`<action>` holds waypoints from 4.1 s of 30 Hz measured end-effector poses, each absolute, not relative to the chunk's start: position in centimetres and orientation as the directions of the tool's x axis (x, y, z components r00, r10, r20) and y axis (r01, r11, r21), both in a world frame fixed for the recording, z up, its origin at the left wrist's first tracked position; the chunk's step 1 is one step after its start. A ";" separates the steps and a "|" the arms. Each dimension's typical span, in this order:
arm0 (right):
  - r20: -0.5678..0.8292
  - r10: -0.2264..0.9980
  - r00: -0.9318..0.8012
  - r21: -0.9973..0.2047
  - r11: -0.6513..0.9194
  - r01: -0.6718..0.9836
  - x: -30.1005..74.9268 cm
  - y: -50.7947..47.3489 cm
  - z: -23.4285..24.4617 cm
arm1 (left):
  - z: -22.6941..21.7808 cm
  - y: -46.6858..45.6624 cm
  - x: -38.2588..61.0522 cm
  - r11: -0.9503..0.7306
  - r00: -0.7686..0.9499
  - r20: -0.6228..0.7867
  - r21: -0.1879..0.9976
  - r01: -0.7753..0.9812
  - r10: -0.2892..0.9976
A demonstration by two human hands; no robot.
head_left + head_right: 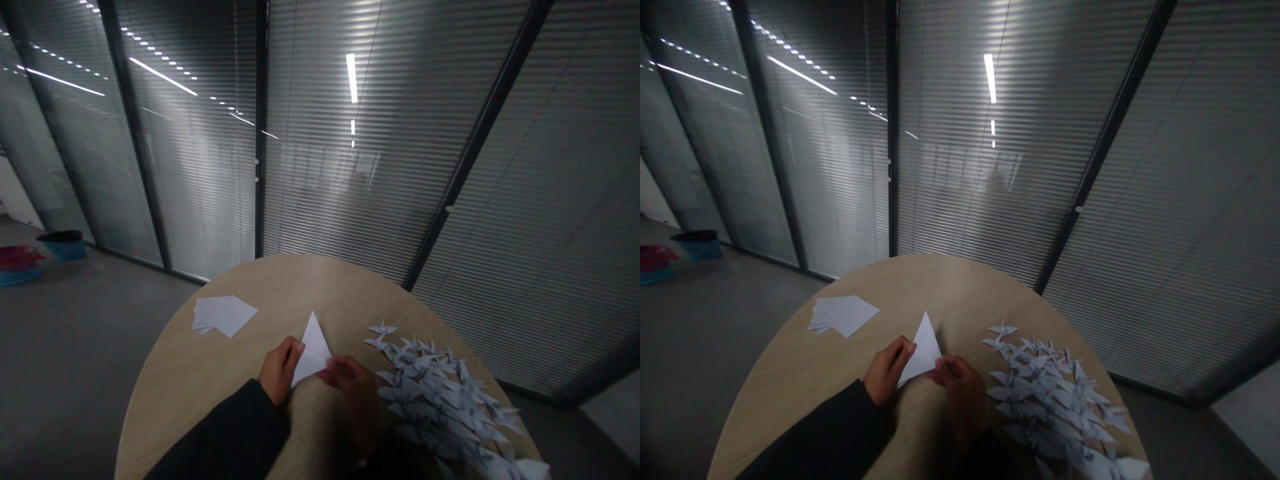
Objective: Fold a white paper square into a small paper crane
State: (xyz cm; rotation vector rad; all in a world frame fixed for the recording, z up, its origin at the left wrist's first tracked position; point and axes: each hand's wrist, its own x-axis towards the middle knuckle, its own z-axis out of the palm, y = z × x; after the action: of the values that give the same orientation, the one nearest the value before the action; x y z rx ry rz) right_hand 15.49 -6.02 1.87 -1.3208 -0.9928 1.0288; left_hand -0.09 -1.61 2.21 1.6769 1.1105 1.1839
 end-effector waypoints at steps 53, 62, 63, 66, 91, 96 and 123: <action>-0.065 0.914 0.401 -0.987 -0.001 -0.159 16.3 -5.7 2.2 | 1.1 -0.8 -0.3 -0.042 0.268 0.049 0.999 -0.032 0.962; -0.036 0.905 0.424 -0.987 0.035 -0.159 16.3 -5.8 2.4 | 0.9 -0.9 -0.4 -0.111 0.338 0.052 0.981 0.158 0.940; -0.034 0.902 0.430 -0.987 0.036 -0.154 16.3 -5.8 2.5 | 1.1 -1.0 -0.4 -0.124 0.344 0.054 0.975 0.185 0.937; -0.026 0.901 0.433 -0.989 0.041 -0.143 16.4 -5.8 2.6 | 1.7 -1.3 -0.6 -0.152 0.353 0.058 0.958 0.243 0.934; -0.049 0.965 0.259 -0.997 -0.033 -0.064 16.1 -5.2 1.5 | 1.2 -0.2 -0.8 -0.168 0.175 0.164 0.986 0.007 0.971; -0.002 0.997 0.073 -1.000 -0.001 -0.016 15.0 -4.9 0.3 | 1.3 -0.9 0.0 -0.110 0.120 0.131 0.979 -0.172 0.984; -0.128 0.983 -0.129 -0.991 -0.124 0.039 12.7 -6.8 2.0 | 3.0 -1.0 -0.3 0.087 -0.065 -0.132 0.881 -0.465 0.989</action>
State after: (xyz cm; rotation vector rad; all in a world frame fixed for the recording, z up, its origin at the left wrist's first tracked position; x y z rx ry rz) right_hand 12.75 -6.78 1.97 -1.2615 -1.2669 1.3863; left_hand -0.30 -1.00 3.02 0.7256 0.9652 1.3830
